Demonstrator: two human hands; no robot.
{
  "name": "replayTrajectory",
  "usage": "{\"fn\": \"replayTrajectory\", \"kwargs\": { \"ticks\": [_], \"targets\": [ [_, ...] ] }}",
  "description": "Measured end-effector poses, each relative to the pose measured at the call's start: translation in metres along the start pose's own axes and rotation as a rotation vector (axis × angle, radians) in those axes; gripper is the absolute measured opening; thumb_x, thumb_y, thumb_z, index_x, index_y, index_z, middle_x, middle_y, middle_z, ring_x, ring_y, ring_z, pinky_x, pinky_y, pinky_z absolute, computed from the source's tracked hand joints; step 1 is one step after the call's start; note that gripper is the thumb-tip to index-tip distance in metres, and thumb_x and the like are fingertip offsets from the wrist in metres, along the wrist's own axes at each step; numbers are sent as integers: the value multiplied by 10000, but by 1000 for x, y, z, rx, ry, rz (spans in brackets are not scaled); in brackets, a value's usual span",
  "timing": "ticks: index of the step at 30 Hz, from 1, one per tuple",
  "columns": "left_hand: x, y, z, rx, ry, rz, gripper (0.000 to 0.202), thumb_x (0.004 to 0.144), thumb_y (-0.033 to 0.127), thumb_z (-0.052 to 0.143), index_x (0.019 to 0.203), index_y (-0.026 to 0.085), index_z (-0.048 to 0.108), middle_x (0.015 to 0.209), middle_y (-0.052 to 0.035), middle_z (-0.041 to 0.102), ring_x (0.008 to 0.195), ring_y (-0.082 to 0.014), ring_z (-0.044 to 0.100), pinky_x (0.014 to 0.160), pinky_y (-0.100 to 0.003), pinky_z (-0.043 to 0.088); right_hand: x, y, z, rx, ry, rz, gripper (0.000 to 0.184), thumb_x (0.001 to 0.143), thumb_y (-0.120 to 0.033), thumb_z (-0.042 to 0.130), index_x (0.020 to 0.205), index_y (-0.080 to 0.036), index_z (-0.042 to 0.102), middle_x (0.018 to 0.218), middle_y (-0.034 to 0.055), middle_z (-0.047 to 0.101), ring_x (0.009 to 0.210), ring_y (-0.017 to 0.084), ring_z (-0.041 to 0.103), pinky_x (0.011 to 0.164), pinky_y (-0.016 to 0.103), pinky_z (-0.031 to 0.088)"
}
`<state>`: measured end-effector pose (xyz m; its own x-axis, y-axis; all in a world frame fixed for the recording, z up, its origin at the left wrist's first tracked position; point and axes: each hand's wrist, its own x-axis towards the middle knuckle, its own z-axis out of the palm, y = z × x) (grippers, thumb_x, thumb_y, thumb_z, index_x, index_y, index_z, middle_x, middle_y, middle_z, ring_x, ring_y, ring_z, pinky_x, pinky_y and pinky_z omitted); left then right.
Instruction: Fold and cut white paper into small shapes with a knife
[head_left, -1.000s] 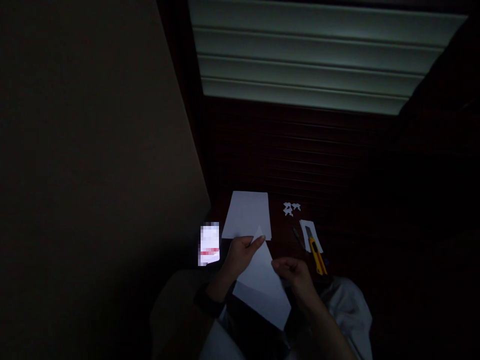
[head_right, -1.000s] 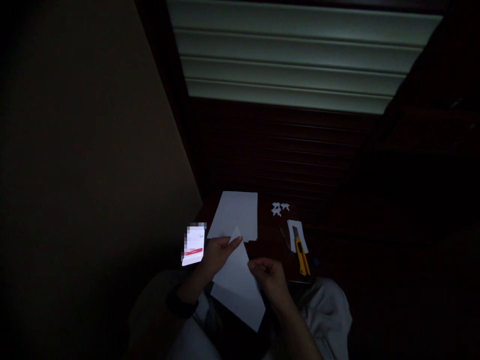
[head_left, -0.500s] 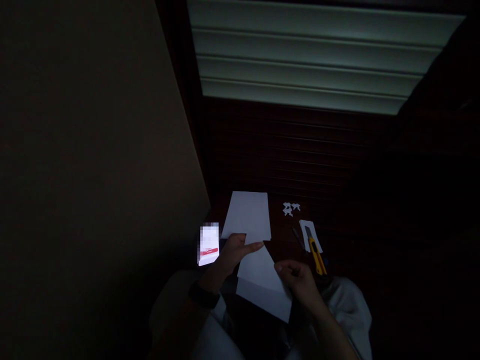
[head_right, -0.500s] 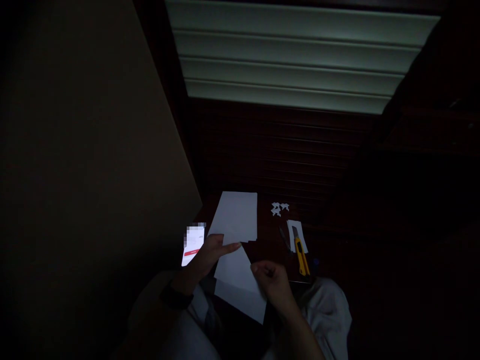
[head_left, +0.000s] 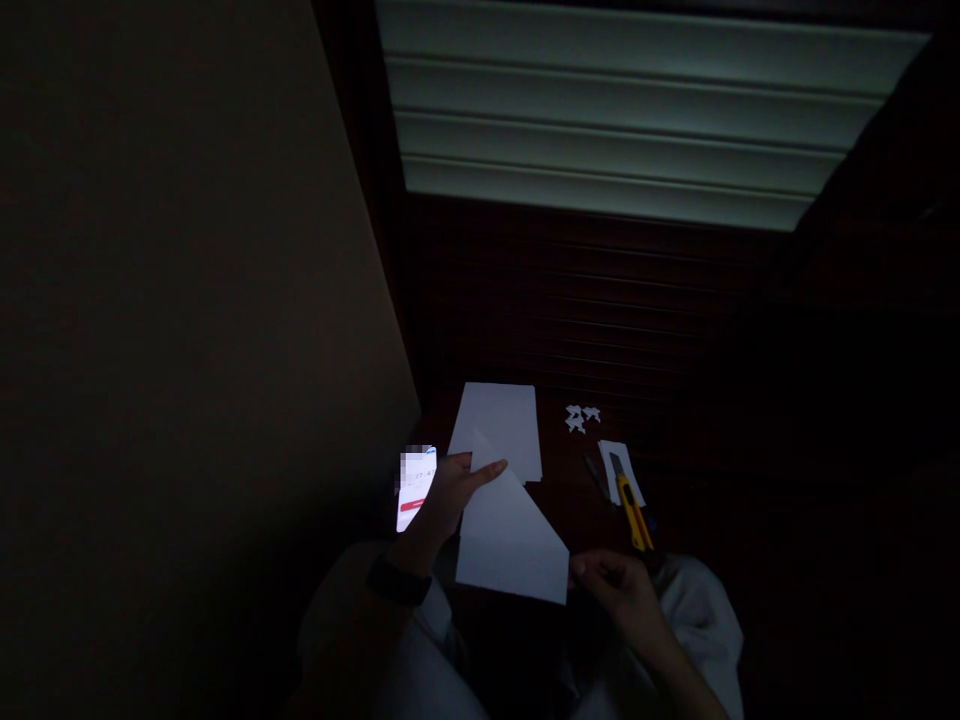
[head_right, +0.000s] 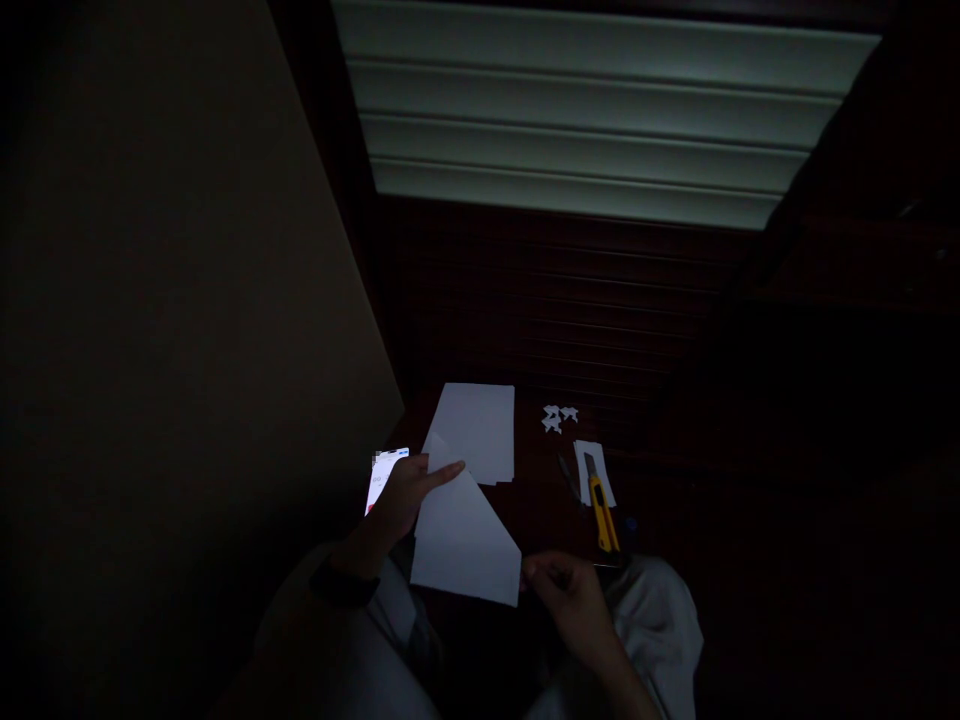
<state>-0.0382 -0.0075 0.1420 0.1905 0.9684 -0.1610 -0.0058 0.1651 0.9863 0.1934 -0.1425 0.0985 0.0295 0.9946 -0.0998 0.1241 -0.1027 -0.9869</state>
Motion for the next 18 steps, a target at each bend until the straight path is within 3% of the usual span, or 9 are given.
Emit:
{"fn": "replayTrajectory", "kwargs": {
  "ticks": [4,6,8,12,14,18],
  "targets": [
    [-3,-2,2,8,0,20,370,669,477,714,758,124,649,682,-52,683,555,-175,631,488,-260,468,5,-2,-13,-53,130,-18,358,793,-505,589,841,-173,714,877,95,717,851,254,640,792,361,482],
    [-7,-3,10,-17,-12,22,372,663,476,720,761,123,651,705,-59,693,597,-190,646,521,-271,485,12,-8,-12,-86,218,-65,373,772,-505,613,956,-191,696,1007,96,697,969,272,614,866,387,464],
    [-14,-4,21,-73,-38,39,370,667,461,726,790,119,657,772,-78,709,676,-213,665,587,-292,507,18,-15,-6,-102,220,-119,431,744,-495,645,1068,-210,661,1119,84,661,1054,276,579,912,391,447],
    [-24,-8,37,-173,-128,64,350,698,416,717,873,115,676,887,-100,718,771,-230,674,673,-316,517,29,-23,6,-189,162,-103,351,769,-504,611,892,-195,723,885,66,724,845,258,649,750,341,503],
    [-25,-9,34,-177,-155,76,324,698,379,723,897,127,688,921,-96,720,812,-232,672,712,-322,517,32,-24,5,-265,154,-129,317,806,-485,576,811,-209,733,807,56,727,772,246,658,702,324,500],
    [-22,-2,11,35,-161,117,237,671,332,744,813,144,719,838,-86,733,785,-231,676,723,-322,521,34,-27,-12,-485,146,-329,222,850,-390,555,864,-246,723,873,50,723,826,230,656,770,317,477]
  ]
}}
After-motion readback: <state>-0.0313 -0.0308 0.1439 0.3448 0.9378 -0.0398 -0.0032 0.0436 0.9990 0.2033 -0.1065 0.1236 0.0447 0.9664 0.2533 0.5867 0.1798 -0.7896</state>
